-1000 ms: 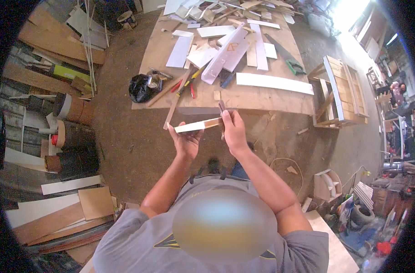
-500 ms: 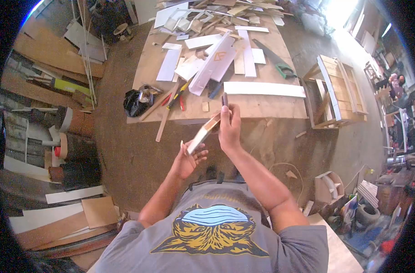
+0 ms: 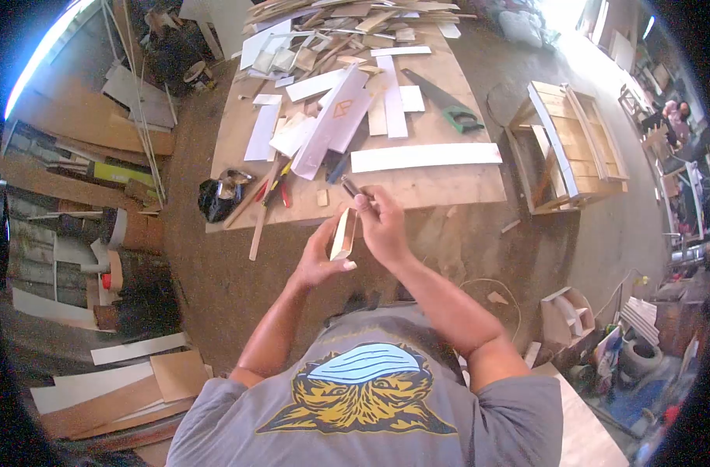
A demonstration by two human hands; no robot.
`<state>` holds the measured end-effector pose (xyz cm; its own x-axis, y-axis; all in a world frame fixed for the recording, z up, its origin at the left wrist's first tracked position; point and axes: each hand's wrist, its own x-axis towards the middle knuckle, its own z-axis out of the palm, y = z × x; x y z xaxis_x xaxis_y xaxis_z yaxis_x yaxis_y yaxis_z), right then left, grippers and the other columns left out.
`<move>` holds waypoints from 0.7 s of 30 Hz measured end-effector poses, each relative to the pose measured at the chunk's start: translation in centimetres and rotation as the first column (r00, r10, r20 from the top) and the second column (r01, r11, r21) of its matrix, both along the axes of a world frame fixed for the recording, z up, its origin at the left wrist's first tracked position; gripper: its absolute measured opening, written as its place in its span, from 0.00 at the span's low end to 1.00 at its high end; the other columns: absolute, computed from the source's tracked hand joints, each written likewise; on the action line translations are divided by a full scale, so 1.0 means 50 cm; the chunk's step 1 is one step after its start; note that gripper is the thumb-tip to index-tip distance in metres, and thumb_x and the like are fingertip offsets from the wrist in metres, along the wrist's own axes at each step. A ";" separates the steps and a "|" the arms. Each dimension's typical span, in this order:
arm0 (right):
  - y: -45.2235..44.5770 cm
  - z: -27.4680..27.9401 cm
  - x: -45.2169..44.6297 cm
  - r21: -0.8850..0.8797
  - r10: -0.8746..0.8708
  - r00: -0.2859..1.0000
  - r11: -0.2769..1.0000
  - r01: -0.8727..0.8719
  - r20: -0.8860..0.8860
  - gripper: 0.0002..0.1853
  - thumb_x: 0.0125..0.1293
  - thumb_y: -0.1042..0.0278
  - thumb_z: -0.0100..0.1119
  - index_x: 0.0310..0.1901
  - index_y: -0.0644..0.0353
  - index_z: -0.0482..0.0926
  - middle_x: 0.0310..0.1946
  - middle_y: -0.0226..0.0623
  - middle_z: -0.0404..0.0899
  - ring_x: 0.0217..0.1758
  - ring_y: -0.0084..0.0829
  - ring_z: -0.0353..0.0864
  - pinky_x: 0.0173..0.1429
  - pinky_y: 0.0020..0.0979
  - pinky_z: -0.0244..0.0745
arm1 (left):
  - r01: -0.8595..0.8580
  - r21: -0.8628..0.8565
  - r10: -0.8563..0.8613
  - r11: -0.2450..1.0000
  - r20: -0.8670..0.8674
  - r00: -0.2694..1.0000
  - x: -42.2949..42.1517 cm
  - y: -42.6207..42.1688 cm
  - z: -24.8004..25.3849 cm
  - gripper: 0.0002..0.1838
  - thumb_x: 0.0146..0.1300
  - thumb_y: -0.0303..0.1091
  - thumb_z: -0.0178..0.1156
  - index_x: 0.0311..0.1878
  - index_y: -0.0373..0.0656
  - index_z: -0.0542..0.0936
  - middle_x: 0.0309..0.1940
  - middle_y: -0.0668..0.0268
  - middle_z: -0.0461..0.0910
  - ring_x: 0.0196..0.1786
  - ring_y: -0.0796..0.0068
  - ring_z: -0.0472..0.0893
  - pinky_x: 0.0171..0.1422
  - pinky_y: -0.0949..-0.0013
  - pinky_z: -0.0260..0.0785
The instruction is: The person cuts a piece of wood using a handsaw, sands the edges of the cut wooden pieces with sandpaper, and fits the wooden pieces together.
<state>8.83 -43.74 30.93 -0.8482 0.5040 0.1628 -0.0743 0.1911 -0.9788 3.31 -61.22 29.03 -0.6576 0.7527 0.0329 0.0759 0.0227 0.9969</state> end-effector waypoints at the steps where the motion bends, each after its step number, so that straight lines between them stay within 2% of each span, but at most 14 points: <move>1: 0.028 -0.016 0.004 0.068 -0.017 0.999 0.997 0.020 -0.050 0.12 0.81 0.63 0.59 0.59 0.56 0.80 0.31 0.31 0.81 0.33 0.20 0.77 0.38 0.28 0.72 | -0.017 -0.049 0.014 0.999 -0.057 0.998 0.001 0.011 0.000 0.66 0.42 0.60 0.84 0.79 0.32 0.63 0.69 0.52 0.74 0.72 0.57 0.74 0.78 0.57 0.63; 3: 0.059 0.004 0.039 0.129 0.019 0.999 0.992 -0.016 -0.026 0.12 0.79 0.65 0.60 0.60 0.55 0.79 0.30 0.32 0.80 0.32 0.21 0.77 0.38 0.29 0.73 | -0.064 -0.140 0.039 0.988 -0.174 0.984 -0.005 0.029 0.000 0.64 0.40 0.60 0.85 0.77 0.34 0.67 0.65 0.51 0.77 0.68 0.54 0.77 0.75 0.55 0.66; 4: 0.071 0.018 0.056 0.160 0.039 0.999 0.986 -0.036 -0.014 0.13 0.79 0.66 0.61 0.60 0.55 0.79 0.29 0.32 0.80 0.32 0.22 0.76 0.38 0.29 0.73 | -0.070 -0.143 0.039 0.987 -0.210 0.977 -0.005 0.040 -0.003 0.64 0.39 0.60 0.85 0.76 0.34 0.68 0.64 0.50 0.77 0.68 0.52 0.77 0.75 0.55 0.66; 5: 0.084 0.017 0.070 0.158 0.084 0.994 0.983 -0.095 0.076 0.15 0.77 0.68 0.63 0.62 0.54 0.78 0.29 0.33 0.79 0.31 0.23 0.76 0.39 0.29 0.74 | -0.077 -0.144 0.040 0.987 -0.248 0.968 -0.006 0.052 -0.005 0.63 0.38 0.60 0.85 0.75 0.35 0.70 0.64 0.49 0.78 0.67 0.51 0.77 0.74 0.54 0.67; 6: 0.099 0.010 0.075 0.136 0.107 0.992 0.984 -0.115 0.061 0.15 0.77 0.68 0.63 0.61 0.55 0.79 0.29 0.33 0.79 0.32 0.24 0.77 0.40 0.29 0.74 | -0.084 -0.145 0.040 0.986 -0.285 0.958 -0.007 0.064 -0.008 0.63 0.37 0.61 0.85 0.75 0.35 0.71 0.63 0.49 0.79 0.66 0.49 0.78 0.73 0.54 0.68; 11: 0.179 -0.027 0.092 0.031 0.160 0.986 0.986 -0.161 0.040 0.12 0.75 0.71 0.64 0.56 0.61 0.83 0.31 0.35 0.82 0.33 0.25 0.80 0.41 0.29 0.76 | -0.076 -0.172 0.023 0.982 -0.292 0.956 0.010 0.121 -0.006 0.63 0.37 0.62 0.85 0.74 0.35 0.72 0.62 0.49 0.80 0.65 0.49 0.79 0.73 0.53 0.68; 15: 0.202 -0.047 0.082 0.128 0.096 0.988 0.988 -0.081 -0.120 0.09 0.74 0.72 0.66 0.52 0.63 0.87 0.34 0.38 0.87 0.34 0.28 0.84 0.41 0.31 0.78 | -0.055 -0.213 -0.029 0.976 -0.374 0.927 0.016 0.146 -0.018 0.61 0.37 0.63 0.84 0.72 0.34 0.73 0.59 0.48 0.81 0.63 0.48 0.80 0.71 0.52 0.70; 17: 0.205 -0.042 0.093 0.177 0.128 0.983 0.979 -0.104 -0.131 0.10 0.72 0.73 0.66 0.52 0.62 0.88 0.36 0.41 0.89 0.35 0.31 0.86 0.41 0.32 0.79 | -0.080 -0.206 0.000 0.975 -0.364 0.931 0.022 0.159 -0.023 0.61 0.37 0.65 0.83 0.72 0.34 0.74 0.58 0.48 0.81 0.62 0.47 0.80 0.69 0.52 0.70; 20: 0.219 -0.023 0.123 0.372 0.300 0.950 0.895 -0.248 -0.090 0.10 0.72 0.75 0.65 0.52 0.63 0.88 0.34 0.41 0.88 0.33 0.28 0.85 0.37 0.29 0.78 | -0.073 -0.232 -0.025 0.970 -0.392 0.919 0.019 0.164 -0.023 0.62 0.36 0.67 0.83 0.71 0.34 0.75 0.56 0.48 0.82 0.61 0.46 0.81 0.68 0.51 0.71; 21: 0.222 -0.029 0.113 0.387 0.240 0.952 0.910 -0.152 -0.190 0.11 0.69 0.74 0.68 0.51 0.61 0.89 0.36 0.45 0.89 0.34 0.39 0.89 0.38 0.35 0.81 | -0.058 -0.247 -0.049 0.967 -0.406 0.913 0.018 0.166 -0.024 0.63 0.35 0.67 0.82 0.71 0.34 0.75 0.55 0.48 0.82 0.61 0.46 0.81 0.67 0.51 0.71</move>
<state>14.49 -32.67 29.50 -0.8407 0.1995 0.5034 -0.3602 0.4881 -0.7950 4.22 -52.92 27.84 -0.6301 0.7687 0.1099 0.4716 0.2664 0.8406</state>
